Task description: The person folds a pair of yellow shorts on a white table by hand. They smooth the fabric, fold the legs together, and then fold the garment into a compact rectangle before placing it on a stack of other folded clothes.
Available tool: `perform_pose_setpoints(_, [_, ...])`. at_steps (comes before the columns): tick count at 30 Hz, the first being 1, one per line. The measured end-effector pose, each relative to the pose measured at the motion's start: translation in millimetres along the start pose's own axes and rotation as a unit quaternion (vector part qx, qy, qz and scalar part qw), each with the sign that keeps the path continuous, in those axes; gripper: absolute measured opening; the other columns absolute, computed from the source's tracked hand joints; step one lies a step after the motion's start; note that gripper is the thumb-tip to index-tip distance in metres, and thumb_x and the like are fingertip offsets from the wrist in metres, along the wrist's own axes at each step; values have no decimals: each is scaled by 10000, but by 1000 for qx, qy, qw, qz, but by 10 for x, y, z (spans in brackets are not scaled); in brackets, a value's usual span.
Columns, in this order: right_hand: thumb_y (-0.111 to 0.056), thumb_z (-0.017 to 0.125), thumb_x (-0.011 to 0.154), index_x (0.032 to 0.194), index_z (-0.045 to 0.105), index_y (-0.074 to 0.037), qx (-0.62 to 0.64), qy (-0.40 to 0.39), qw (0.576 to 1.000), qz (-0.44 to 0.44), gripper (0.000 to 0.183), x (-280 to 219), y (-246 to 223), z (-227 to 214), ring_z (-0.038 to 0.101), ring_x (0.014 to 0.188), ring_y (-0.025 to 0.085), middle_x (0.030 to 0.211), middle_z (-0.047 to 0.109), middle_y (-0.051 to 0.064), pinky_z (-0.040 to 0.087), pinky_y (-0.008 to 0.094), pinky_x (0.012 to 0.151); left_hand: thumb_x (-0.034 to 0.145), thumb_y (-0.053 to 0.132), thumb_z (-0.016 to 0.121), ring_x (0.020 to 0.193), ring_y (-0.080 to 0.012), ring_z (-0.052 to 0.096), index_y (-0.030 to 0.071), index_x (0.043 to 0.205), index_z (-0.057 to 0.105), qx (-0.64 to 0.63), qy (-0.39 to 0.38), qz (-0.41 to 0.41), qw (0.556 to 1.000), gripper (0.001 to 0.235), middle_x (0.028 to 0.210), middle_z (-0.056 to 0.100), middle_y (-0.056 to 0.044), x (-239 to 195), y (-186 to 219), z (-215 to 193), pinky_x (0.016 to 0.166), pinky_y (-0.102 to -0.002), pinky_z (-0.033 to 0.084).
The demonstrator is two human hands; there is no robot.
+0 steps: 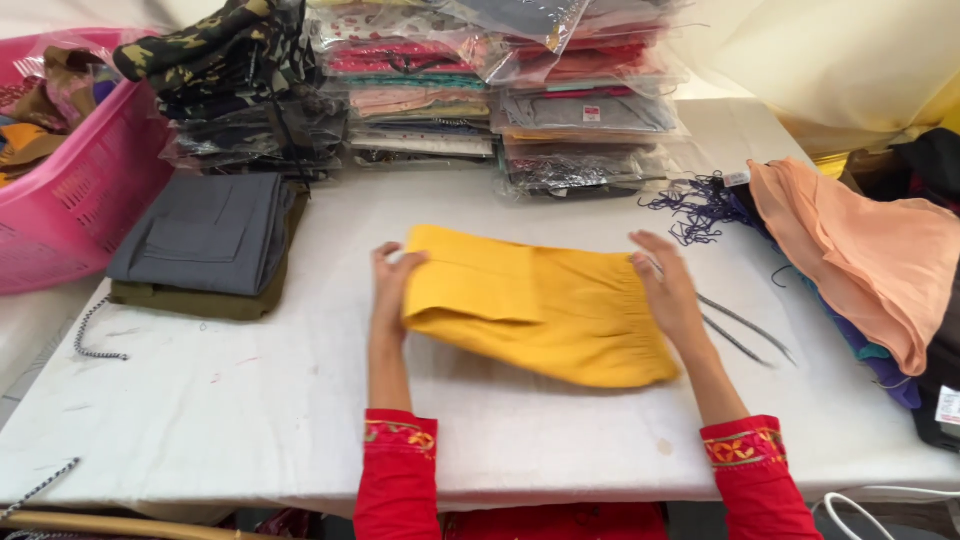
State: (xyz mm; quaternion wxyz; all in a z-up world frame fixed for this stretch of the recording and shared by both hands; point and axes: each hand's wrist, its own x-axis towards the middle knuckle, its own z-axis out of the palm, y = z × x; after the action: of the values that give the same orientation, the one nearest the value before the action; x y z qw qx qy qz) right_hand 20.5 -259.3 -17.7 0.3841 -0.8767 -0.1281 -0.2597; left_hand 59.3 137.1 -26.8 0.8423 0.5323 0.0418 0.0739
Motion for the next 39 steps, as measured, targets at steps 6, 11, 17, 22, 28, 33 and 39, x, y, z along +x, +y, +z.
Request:
perform_pose_setpoints(6, [-344, 520, 1093, 1319, 666, -59, 161, 41, 976, 142, 392, 30, 204, 51, 653, 998, 185, 1216, 704, 100, 547, 334, 827, 877, 188, 745, 950, -246, 682, 113, 1397, 330, -13, -41, 26, 999, 670, 1141, 622, -179, -115, 160, 182, 754, -344, 623])
perform_pose_setpoints(11, [-483, 429, 1058, 1414, 588, -110, 303, -72, 914, 260, 540, 27, 62, 72, 669, 854, 166, 1113, 727, 96, 552, 307, 746, 892, 214, 750, 919, -208, 654, 131, 1440, 160, 97, -186, 47, 977, 810, 1147, 598, -136, -431, -95, 1294, 741, -340, 601])
perform_pose_setpoints(17, [-546, 412, 990, 1551, 428, -183, 289, -135, 882, 347, 668, 20, -75, 44, 660, 952, 156, 1145, 712, 78, 520, 304, 831, 1006, 309, 635, 1098, -198, 646, 115, 1513, 302, 206, -297, 131, 923, 637, 1311, 610, -116, -762, -29, 1565, 918, -380, 596])
perform_pose_setpoints(22, [-323, 668, 914, 1573, 323, -184, 244, -153, 900, 328, 756, 1, -84, 74, 662, 1075, 204, 1197, 708, 172, 516, 357, 918, 1045, 457, 521, 1442, -322, 441, 162, 1493, 480, 562, -188, 296, 749, 538, 1569, 491, -92, -511, -415, 1078, 1155, -515, 364])
perform_pose_setpoints(28, [-57, 754, 776, 1558, 376, -182, 176, -195, 928, 264, 878, -37, 97, -74, 637, 1182, 248, 1333, 643, 178, 524, 356, 964, 1043, 594, 490, 1591, -315, 200, 198, 1625, 311, 612, -185, 212, 739, 726, 1729, 222, -133, -381, -632, 895, 1259, -574, 174])
perform_pose_setpoints(33, [-242, 761, 782, 1575, 302, -162, -131, -89, 985, 71, 920, -24, -197, -91, 389, 1440, 354, 1626, 296, 171, 340, 507, 1139, 491, 863, 774, 1580, -414, -107, 313, 1655, 65, 691, -318, 58, 646, 1470, 1715, -118, -186, -290, -899, 757, 1180, -707, -59])
perform_pose_setpoints(39, [-558, 486, 974, 1619, 178, -136, -189, -181, 964, -47, 830, -90, -59, 407, 81, 1569, 328, 1703, 143, 128, 61, 594, 1222, 470, 859, 767, 1560, -442, -83, 326, 1661, 65, 692, -314, 65, 647, 1481, 1707, -110, -201, -338, -857, 783, 1183, -697, -61])
